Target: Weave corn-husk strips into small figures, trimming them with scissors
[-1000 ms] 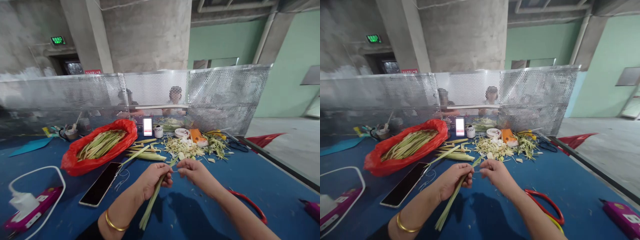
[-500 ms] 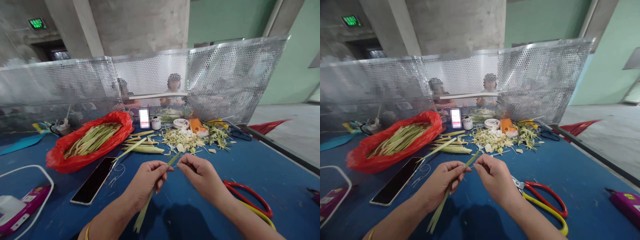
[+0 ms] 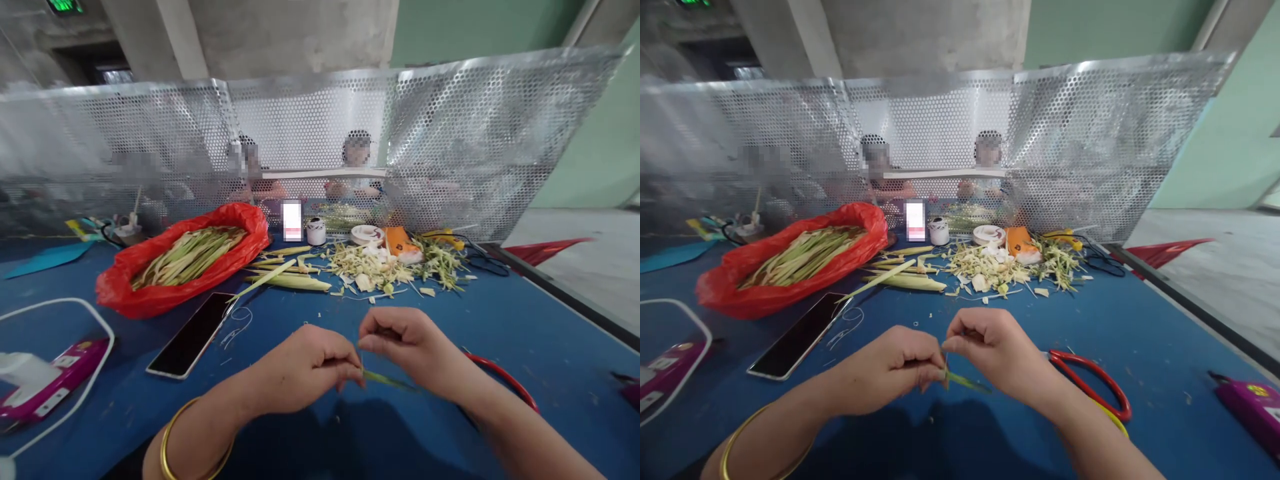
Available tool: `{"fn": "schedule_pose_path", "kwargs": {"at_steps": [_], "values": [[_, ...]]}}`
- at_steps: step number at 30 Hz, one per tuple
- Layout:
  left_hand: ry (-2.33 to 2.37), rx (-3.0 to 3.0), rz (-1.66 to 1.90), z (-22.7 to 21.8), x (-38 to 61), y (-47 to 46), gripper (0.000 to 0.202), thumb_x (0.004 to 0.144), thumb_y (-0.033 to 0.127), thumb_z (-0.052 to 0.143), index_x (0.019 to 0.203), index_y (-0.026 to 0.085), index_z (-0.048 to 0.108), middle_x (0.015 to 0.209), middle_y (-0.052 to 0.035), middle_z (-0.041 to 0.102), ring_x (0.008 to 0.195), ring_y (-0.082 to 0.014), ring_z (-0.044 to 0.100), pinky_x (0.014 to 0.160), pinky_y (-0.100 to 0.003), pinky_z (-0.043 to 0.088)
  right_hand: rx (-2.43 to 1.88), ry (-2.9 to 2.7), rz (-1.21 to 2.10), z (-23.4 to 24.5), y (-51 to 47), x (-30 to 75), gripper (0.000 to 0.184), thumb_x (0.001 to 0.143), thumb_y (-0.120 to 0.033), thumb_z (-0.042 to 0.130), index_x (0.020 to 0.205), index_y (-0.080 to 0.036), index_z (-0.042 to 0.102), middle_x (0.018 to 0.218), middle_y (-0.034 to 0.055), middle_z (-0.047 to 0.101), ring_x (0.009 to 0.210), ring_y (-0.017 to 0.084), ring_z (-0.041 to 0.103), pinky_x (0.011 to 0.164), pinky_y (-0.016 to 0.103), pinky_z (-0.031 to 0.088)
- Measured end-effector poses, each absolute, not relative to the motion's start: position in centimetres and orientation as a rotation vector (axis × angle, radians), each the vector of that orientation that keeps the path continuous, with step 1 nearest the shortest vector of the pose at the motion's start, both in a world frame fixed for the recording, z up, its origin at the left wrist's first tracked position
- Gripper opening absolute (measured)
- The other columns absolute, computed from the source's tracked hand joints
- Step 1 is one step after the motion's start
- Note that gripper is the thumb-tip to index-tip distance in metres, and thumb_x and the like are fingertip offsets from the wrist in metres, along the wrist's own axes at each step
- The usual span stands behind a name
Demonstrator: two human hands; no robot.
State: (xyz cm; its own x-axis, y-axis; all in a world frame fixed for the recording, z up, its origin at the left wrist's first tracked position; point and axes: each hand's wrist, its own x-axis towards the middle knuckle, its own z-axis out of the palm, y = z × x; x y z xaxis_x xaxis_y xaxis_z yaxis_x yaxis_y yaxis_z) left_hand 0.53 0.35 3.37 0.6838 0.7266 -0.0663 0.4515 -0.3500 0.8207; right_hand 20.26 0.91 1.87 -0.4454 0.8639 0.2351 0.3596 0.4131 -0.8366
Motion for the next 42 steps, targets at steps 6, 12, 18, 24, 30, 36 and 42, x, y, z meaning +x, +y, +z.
{"fn": "schedule_pose_path", "kwargs": {"at_steps": [6, 12, 18, 24, 30, 36, 42], "values": [[0.863, 1.707, 0.691, 2.4, 0.3, 1.0, 0.024, 0.09, 0.033, 0.05, 0.085, 0.016, 0.067, 0.062, 0.004, 0.048, 0.052, -0.0073, 0.039, 0.05, -0.02, 0.03, -1.121, -1.385, 1.439, 0.8, 1.0, 18.8, 0.033, 0.072, -0.046, 0.068, 0.061, -0.019, 0.053, 0.045, -0.0094, 0.032, 0.042, 0.007, 0.022, 0.041, 0.021, 0.018], [0.906, 1.597, 0.924, 1.9, 0.5, 1.2, 0.024, 0.088, 0.035, 0.052, 0.079, 0.015, 0.062, 0.063, 0.0026, 0.05, 0.055, -0.0082, 0.043, 0.051, -0.02, 0.033, -1.173, -1.451, 1.011, -1.7, 0.1, 17.0, 0.033, 0.081, -0.049, 0.059, 0.069, -0.018, 0.059, 0.05, -0.0066, 0.034, 0.045, 0.009, 0.026, 0.04, 0.022, 0.021], [1.062, 1.518, 1.018, 1.6, 0.8, 1.3, 0.018, 0.083, 0.029, 0.055, 0.079, 0.014, 0.064, 0.063, 0.0018, 0.056, 0.053, -0.0097, 0.051, 0.054, -0.022, 0.044, -1.069, -1.845, 0.309, -2.1, -0.6, 17.4, 0.021, 0.092, -0.027, 0.05, 0.076, -0.021, 0.062, 0.061, -0.0004, 0.051, 0.052, 0.012, 0.047, 0.048, 0.022, 0.038], [1.049, 1.512, 1.067, 0.5, 0.9, 1.8, 0.011, 0.08, 0.026, 0.057, 0.082, 0.016, 0.062, 0.067, 0.0013, 0.06, 0.059, -0.0126, 0.057, 0.058, -0.024, 0.048, -0.798, -2.038, 0.157, -1.4, -1.1, 17.1, 0.018, 0.089, -0.01, 0.048, 0.091, -0.023, 0.061, 0.096, 0.0084, 0.066, 0.087, 0.018, 0.065, 0.074, 0.026, 0.053], [1.22, 1.793, 1.021, 0.7, 0.9, 1.5, 0.013, 0.083, 0.02, 0.05, 0.078, 0.019, 0.062, 0.065, 0.0021, 0.062, 0.056, -0.0121, 0.057, 0.06, -0.023, 0.043, -0.794, -2.044, 0.266, -0.6, -1.2, 16.6, 0.02, 0.091, -0.008, 0.042, 0.081, -0.022, 0.051, 0.084, 0.006, 0.062, 0.075, 0.016, 0.061, 0.067, 0.025, 0.051], [1.259, 2.125, 0.889, 0.2, 1.0, 1.4, 0.016, 0.082, 0.018, 0.051, 0.076, 0.021, 0.066, 0.075, -0.0004, 0.068, 0.073, -0.016, 0.061, 0.066, -0.024, 0.04, -0.779, -2.001, 0.393, -0.1, -0.8, 17.7, 0.02, 0.093, -0.01, 0.041, 0.079, -0.022, 0.05, 0.083, 0.0041, 0.061, 0.078, 0.015, 0.06, 0.069, 0.024, 0.048], [0.949, 1.811, 0.644, 1.4, 1.0, 0.9, 0.012, 0.079, 0.017, 0.054, 0.075, 0.018, 0.065, 0.065, 0.0009, 0.064, 0.055, -0.0115, 0.057, 0.057, -0.021, 0.044, -1.044, -1.847, 0.615, 0.5, 1.5, 20.2, 0.02, 0.091, -0.026, 0.049, 0.072, -0.021, 0.054, 0.077, 0.003, 0.061, 0.073, 0.017, 0.058, 0.065, 0.026, 0.045]]}}
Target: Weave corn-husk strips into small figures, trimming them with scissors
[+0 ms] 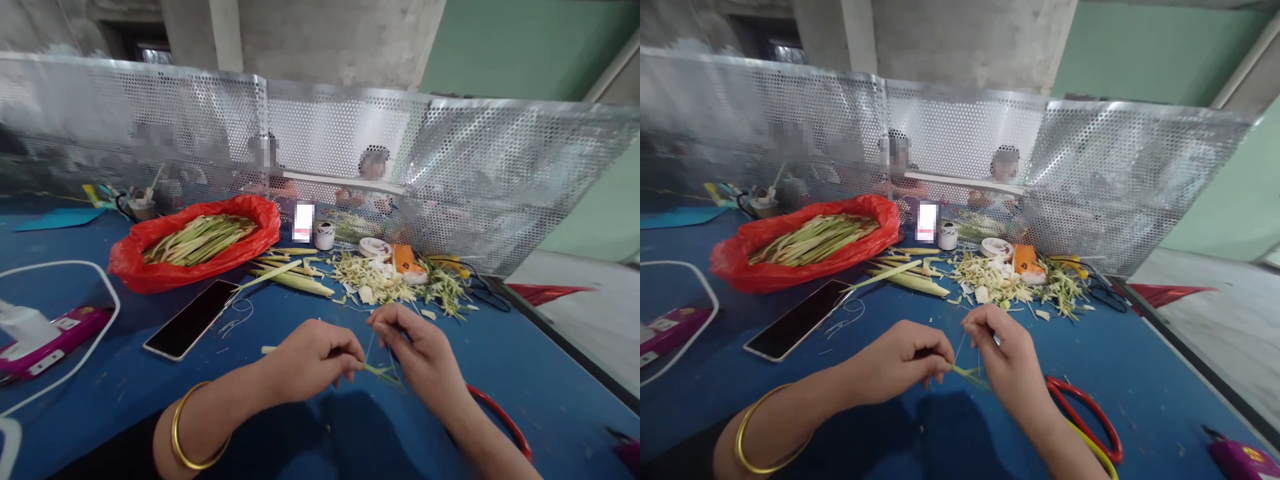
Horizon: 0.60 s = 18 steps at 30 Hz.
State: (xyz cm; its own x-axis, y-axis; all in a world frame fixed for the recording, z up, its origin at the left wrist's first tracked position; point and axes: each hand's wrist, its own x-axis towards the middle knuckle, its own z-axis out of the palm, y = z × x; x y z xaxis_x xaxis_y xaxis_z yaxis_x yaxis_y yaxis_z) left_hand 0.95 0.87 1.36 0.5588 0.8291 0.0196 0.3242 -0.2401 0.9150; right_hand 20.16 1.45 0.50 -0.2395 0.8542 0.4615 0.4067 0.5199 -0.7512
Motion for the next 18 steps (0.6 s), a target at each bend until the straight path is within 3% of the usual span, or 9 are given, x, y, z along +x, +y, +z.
{"fn": "schedule_pose_path", "kwargs": {"at_steps": [4, 8, 13, 16, 18], "values": [[0.893, 1.52, 0.807, 1.8, 0.9, 1.1, 0.009, 0.079, 0.023, 0.058, 0.075, 0.016, 0.061, 0.062, 0.0016, 0.06, 0.052, -0.01, 0.054, 0.055, -0.022, 0.047, -1.119, -1.8, 0.803, -0.8, 2.5, 20.0, 0.021, 0.088, -0.031, 0.052, 0.071, -0.02, 0.055, 0.063, -0.0007, 0.055, 0.06, 0.015, 0.052, 0.056, 0.024, 0.042], [0.928, 1.428, 1.055, 1.6, 0.7, 1.7, 0.016, 0.081, 0.03, 0.06, 0.078, 0.015, 0.06, 0.063, 0.0011, 0.06, 0.052, -0.01, 0.054, 0.055, -0.023, 0.047, -1.105, -1.877, 0.639, -1.9, 1.4, 18.2, 0.022, 0.091, -0.027, 0.049, 0.071, -0.02, 0.052, 0.062, -0.0016, 0.053, 0.056, 0.013, 0.049, 0.052, 0.022, 0.039], [1.023, 1.447, 1.161, 1.3, 0.5, 2.1, 0.018, 0.081, 0.033, 0.06, 0.08, 0.015, 0.06, 0.064, 0.0008, 0.061, 0.053, -0.0108, 0.056, 0.056, -0.024, 0.047, -0.856, -2.042, 0.199, -1.6, -0.8, 17.0, 0.018, 0.09, -0.012, 0.045, 0.082, -0.021, 0.057, 0.084, 0.0055, 0.059, 0.072, 0.016, 0.059, 0.063, 0.024, 0.048], [1.054, 1.481, 1.147, 1.0, 0.6, 2.2, 0.018, 0.08, 0.033, 0.061, 0.082, 0.015, 0.062, 0.065, 0.0005, 0.062, 0.054, -0.0112, 0.056, 0.055, -0.024, 0.046, -0.705, -2.039, 0.207, -1.4, -1.2, 16.8, 0.02, 0.088, -0.005, 0.045, 0.09, -0.021, 0.057, 0.101, 0.0096, 0.062, 0.094, 0.018, 0.062, 0.079, 0.026, 0.051], [1.077, 1.534, 1.14, 0.9, 0.7, 2.1, 0.018, 0.081, 0.032, 0.059, 0.086, 0.016, 0.064, 0.067, 0.0003, 0.063, 0.056, -0.0117, 0.057, 0.056, -0.023, 0.047, -0.644, -2.055, 0.309, -1.3, -1.3, 16.8, 0.022, 0.088, -0.003, 0.043, 0.092, -0.022, 0.054, 0.1, 0.0088, 0.063, 0.095, 0.017, 0.062, 0.08, 0.026, 0.051]]}}
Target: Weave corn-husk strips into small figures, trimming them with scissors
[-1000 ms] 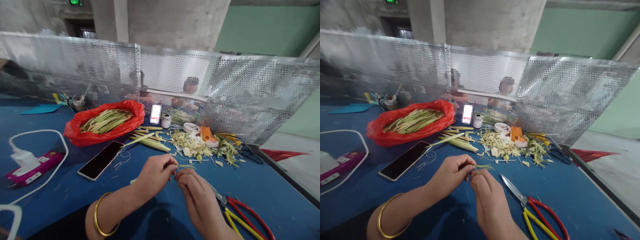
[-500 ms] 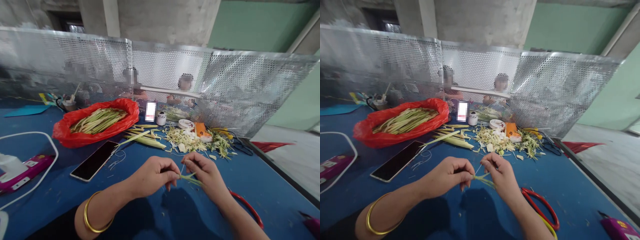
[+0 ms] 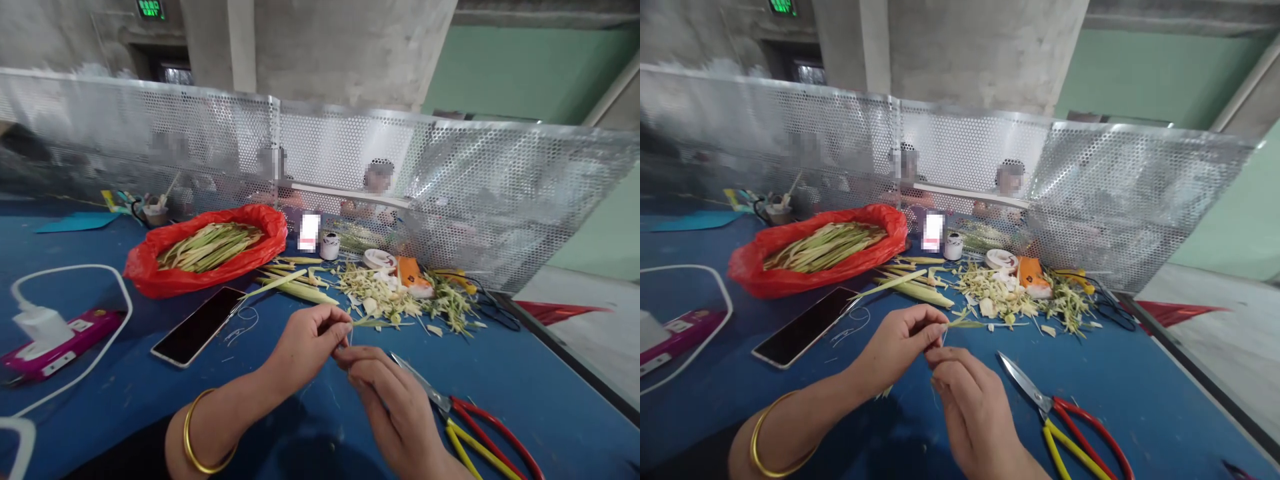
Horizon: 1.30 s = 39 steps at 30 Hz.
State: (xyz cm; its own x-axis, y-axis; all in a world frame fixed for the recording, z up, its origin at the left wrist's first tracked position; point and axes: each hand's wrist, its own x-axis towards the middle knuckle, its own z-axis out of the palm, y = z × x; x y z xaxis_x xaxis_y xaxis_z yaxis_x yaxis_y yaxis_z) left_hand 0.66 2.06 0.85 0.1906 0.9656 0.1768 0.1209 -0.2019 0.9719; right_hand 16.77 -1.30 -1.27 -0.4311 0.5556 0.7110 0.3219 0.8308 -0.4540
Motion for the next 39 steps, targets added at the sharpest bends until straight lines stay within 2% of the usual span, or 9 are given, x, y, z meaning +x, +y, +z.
{"fn": "schedule_pose_path", "kwargs": {"at_steps": [4, 9, 13, 16, 20, 26, 30, 33, 39], "values": [[1.154, 1.66, 1.127, 0.8, 0.9, 1.6, 0.017, 0.085, 0.03, 0.054, 0.085, 0.018, 0.066, 0.069, 0.0003, 0.064, 0.06, -0.0131, 0.058, 0.059, -0.023, 0.046, -0.701, -2.104, 0.303, -1.1, -1.4, 16.6, 0.022, 0.089, -0.003, 0.041, 0.089, -0.022, 0.053, 0.089, 0.0076, 0.063, 0.08, 0.017, 0.062, 0.071, 0.026, 0.052], [1.343, 1.946, 1.089, 0.5, 1.1, 1.2, 0.017, 0.086, 0.026, 0.051, 0.082, 0.02, 0.067, 0.076, -0.0004, 0.069, 0.073, -0.0155, 0.061, 0.07, -0.025, 0.042, -0.694, -2.205, 0.137, -1.1, -1.7, 16.4, 0.025, 0.086, 0.0, 0.037, 0.089, -0.021, 0.051, 0.085, 0.0085, 0.063, 0.076, 0.019, 0.058, 0.067, 0.029, 0.05], [1.328, 2.112, 0.944, 0.0, 1.0, 1.5, 0.017, 0.086, 0.023, 0.049, 0.082, 0.02, 0.066, 0.079, -0.001, 0.069, 0.076, -0.016, 0.061, 0.07, -0.025, 0.04, -0.732, -2.075, 0.412, -0.7, -1.5, 16.9, 0.02, 0.091, -0.008, 0.037, 0.081, -0.022, 0.048, 0.077, 0.0034, 0.058, 0.07, 0.016, 0.055, 0.064, 0.026, 0.046], [1.153, 2.155, 0.763, 0.3, 0.9, 1.5, 0.016, 0.083, 0.017, 0.05, 0.077, 0.02, 0.065, 0.072, 0.0003, 0.066, 0.069, -0.0143, 0.059, 0.066, -0.023, 0.04, -0.82, -1.899, 0.672, 0.2, -0.8, 18.1, 0.019, 0.094, -0.018, 0.042, 0.077, -0.022, 0.049, 0.078, 0.0023, 0.058, 0.074, 0.015, 0.056, 0.067, 0.025, 0.045], [0.926, 1.837, 0.581, 1.1, 1.0, 1.0, 0.011, 0.079, 0.017, 0.053, 0.075, 0.018, 0.063, 0.064, 0.0019, 0.061, 0.057, -0.0119, 0.056, 0.059, -0.022, 0.044, -1.055, -1.713, 0.832, 0.9, 1.1, 20.1, 0.02, 0.089, -0.03, 0.052, 0.071, -0.02, 0.055, 0.075, 0.0021, 0.06, 0.066, 0.015, 0.054, 0.06, 0.025, 0.042], [0.864, 1.453, 0.805, 1.6, 1.0, 1.1, 0.008, 0.079, 0.023, 0.059, 0.077, 0.015, 0.059, 0.06, 0.0027, 0.059, 0.053, -0.0101, 0.053, 0.056, -0.023, 0.046, -1.155, -1.668, 0.946, -1.5, 2.8, 19.8, 0.022, 0.083, -0.036, 0.054, 0.071, -0.019, 0.058, 0.059, -0.0015, 0.053, 0.056, 0.015, 0.049, 0.055, 0.025, 0.038], [0.913, 1.404, 1.042, 1.6, 0.7, 1.7, 0.013, 0.081, 0.028, 0.059, 0.08, 0.015, 0.058, 0.063, 0.0018, 0.06, 0.055, -0.0103, 0.055, 0.057, -0.023, 0.047, -1.182, -1.844, 0.759, -2.8, 1.7, 18.4, 0.021, 0.091, -0.03, 0.046, 0.072, -0.021, 0.052, 0.062, -0.0013, 0.053, 0.057, 0.015, 0.05, 0.055, 0.024, 0.039], [0.984, 1.4, 1.146, 1.2, 0.5, 2.2, 0.015, 0.082, 0.031, 0.057, 0.082, 0.015, 0.058, 0.064, 0.0016, 0.059, 0.055, -0.011, 0.056, 0.058, -0.024, 0.047, -1.067, -2.061, 0.515, -2.6, 0.5, 17.7, 0.022, 0.094, -0.022, 0.038, 0.074, -0.022, 0.048, 0.071, 0.0013, 0.056, 0.063, 0.015, 0.053, 0.058, 0.024, 0.041], [1.089, 1.566, 1.153, 0.2, 0.6, 2.4, 0.013, 0.083, 0.028, 0.055, 0.083, 0.017, 0.061, 0.067, 0.002, 0.061, 0.056, -0.011, 0.056, 0.058, -0.023, 0.046, -0.916, -2.204, 0.124, -1.8, -0.8, 17.1, 0.02, 0.088, -0.009, 0.041, 0.084, -0.023, 0.055, 0.094, 0.0079, 0.062, 0.077, 0.018, 0.062, 0.065, 0.025, 0.048]]}}
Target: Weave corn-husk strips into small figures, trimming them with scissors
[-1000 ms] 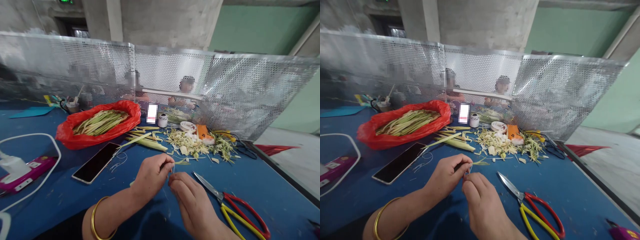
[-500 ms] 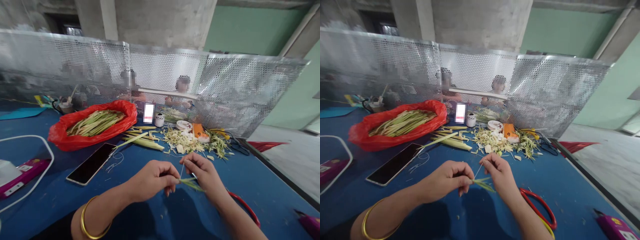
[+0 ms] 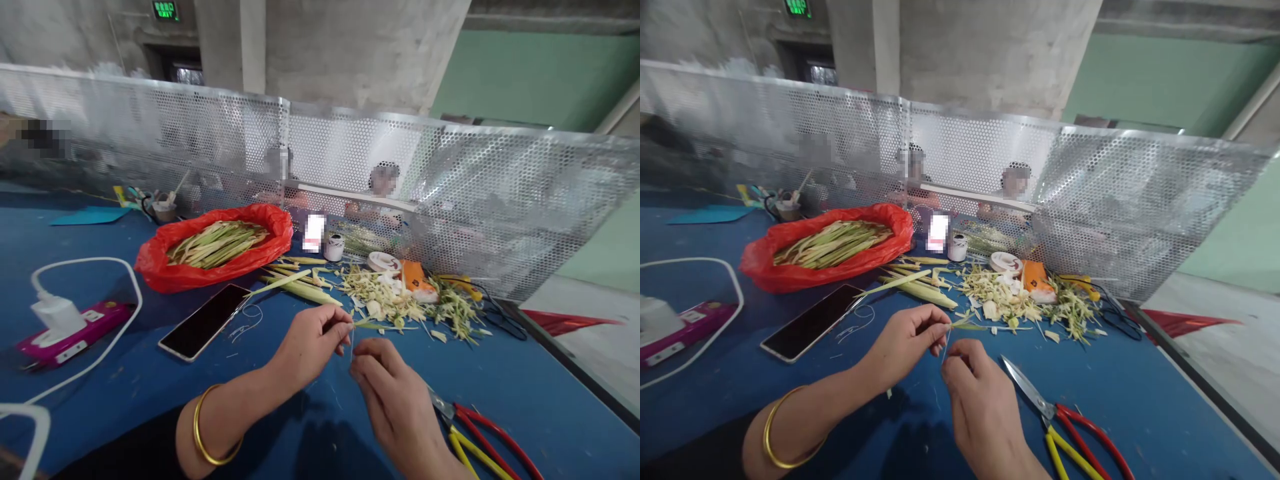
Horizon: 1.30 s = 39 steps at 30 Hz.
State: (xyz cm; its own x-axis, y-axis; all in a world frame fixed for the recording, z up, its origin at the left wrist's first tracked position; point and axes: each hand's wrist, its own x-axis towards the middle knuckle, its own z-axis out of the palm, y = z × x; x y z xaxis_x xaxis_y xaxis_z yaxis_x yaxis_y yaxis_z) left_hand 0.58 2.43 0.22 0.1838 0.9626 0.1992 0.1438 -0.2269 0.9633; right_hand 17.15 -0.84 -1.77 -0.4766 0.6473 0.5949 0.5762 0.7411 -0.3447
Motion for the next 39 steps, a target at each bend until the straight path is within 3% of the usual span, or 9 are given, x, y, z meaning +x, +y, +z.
{"fn": "schedule_pose_path", "kwargs": {"at_steps": [3, 9, 12, 16, 20, 25, 29, 33, 39], "values": [[1.15, 1.66, 1.114, 0.1, 0.7, 2.2, 0.013, 0.083, 0.026, 0.053, 0.083, 0.018, 0.063, 0.067, 0.0023, 0.062, 0.058, -0.0117, 0.057, 0.059, -0.023, 0.044, -0.846, -2.14, 0.12, -1.5, -1.0, 17.0, 0.021, 0.087, -0.007, 0.043, 0.088, -0.023, 0.056, 0.101, 0.009, 0.062, 0.087, 0.018, 0.062, 0.071, 0.025, 0.05], [1.314, 1.851, 1.022, 0.0, 0.9, 1.7, 0.013, 0.081, 0.023, 0.054, 0.08, 0.02, 0.067, 0.072, 0.0015, 0.068, 0.068, -0.0142, 0.061, 0.065, -0.023, 0.042, -0.765, -2.154, 0.404, -0.9, -0.9, 16.7, 0.021, 0.091, -0.007, 0.037, 0.083, -0.021, 0.051, 0.083, 0.0055, 0.058, 0.074, 0.016, 0.055, 0.066, 0.025, 0.046], [1.337, 1.973, 0.969, 0.0, 1.0, 1.6, 0.016, 0.081, 0.02, 0.052, 0.08, 0.021, 0.068, 0.076, 0.0011, 0.07, 0.074, -0.0149, 0.062, 0.067, -0.023, 0.04, -0.75, -2.163, 0.445, -0.6, -0.9, 17.0, 0.021, 0.092, -0.008, 0.036, 0.082, -0.021, 0.049, 0.082, 0.0049, 0.056, 0.074, 0.016, 0.054, 0.066, 0.026, 0.045], [1.2, 2.077, 0.749, 0.1, 1.1, 1.4, 0.017, 0.075, 0.012, 0.053, 0.069, 0.019, 0.067, 0.067, 0.0011, 0.067, 0.069, -0.0145, 0.06, 0.065, -0.023, 0.04, -0.75, -2.008, 0.636, -0.2, -0.3, 18.2, 0.021, 0.096, -0.014, 0.038, 0.079, -0.022, 0.048, 0.084, 0.0032, 0.057, 0.079, 0.015, 0.055, 0.071, 0.025, 0.044], [0.929, 1.76, 0.638, 0.7, 1.3, 1.0, 0.012, 0.073, 0.012, 0.055, 0.073, 0.017, 0.067, 0.064, 0.0011, 0.065, 0.06, -0.0125, 0.059, 0.062, -0.023, 0.045, -0.934, -1.822, 0.754, -0.1, 1.4, 19.8, 0.02, 0.093, -0.025, 0.048, 0.073, -0.021, 0.051, 0.08, 0.0029, 0.059, 0.081, 0.017, 0.057, 0.072, 0.026, 0.044], [0.847, 1.379, 0.884, 1.5, 1.2, 1.0, 0.006, 0.073, 0.02, 0.065, 0.074, 0.014, 0.062, 0.061, 0.0013, 0.064, 0.055, -0.0103, 0.057, 0.06, -0.023, 0.047, -1.09, -1.743, 0.884, -1.1, 2.6, 19.9, 0.02, 0.087, -0.032, 0.053, 0.072, -0.019, 0.057, 0.072, 0.0027, 0.061, 0.068, 0.017, 0.055, 0.062, 0.027, 0.043], [0.877, 1.235, 1.097, 1.8, 1.1, 1.3, 0.014, 0.074, 0.025, 0.067, 0.078, 0.014, 0.06, 0.061, 0.0011, 0.064, 0.055, -0.0101, 0.058, 0.061, -0.024, 0.048, -1.1, -1.853, 0.697, -1.9, 1.5, 18.6, 0.02, 0.091, -0.026, 0.047, 0.074, -0.02, 0.054, 0.07, 0.0015, 0.059, 0.067, 0.016, 0.055, 0.062, 0.026, 0.043], [0.968, 1.184, 1.181, 1.7, 1.2, 1.6, 0.015, 0.075, 0.025, 0.066, 0.083, 0.013, 0.062, 0.062, 0.0003, 0.065, 0.055, -0.0107, 0.058, 0.062, -0.025, 0.049, -0.951, -2.059, 0.366, -1.9, 0.0, 17.7, 0.021, 0.095, -0.016, 0.038, 0.081, -0.021, 0.054, 0.082, 0.0044, 0.059, 0.072, 0.016, 0.056, 0.065, 0.027, 0.045], [1.049, 1.236, 1.172, 0.9, 1.3, 1.7, 0.014, 0.074, 0.023, 0.065, 0.082, 0.012, 0.066, 0.063, 0.0005, 0.064, 0.056, -0.0109, 0.058, 0.061, -0.024, 0.048, -0.768, -2.014, 0.233, -1.7, -0.8, 17.3, 0.018, 0.091, -0.007, 0.045, 0.09, -0.022, 0.055, 0.107, 0.0089, 0.06, 0.098, 0.018, 0.06, 0.081, 0.028, 0.049]]}}
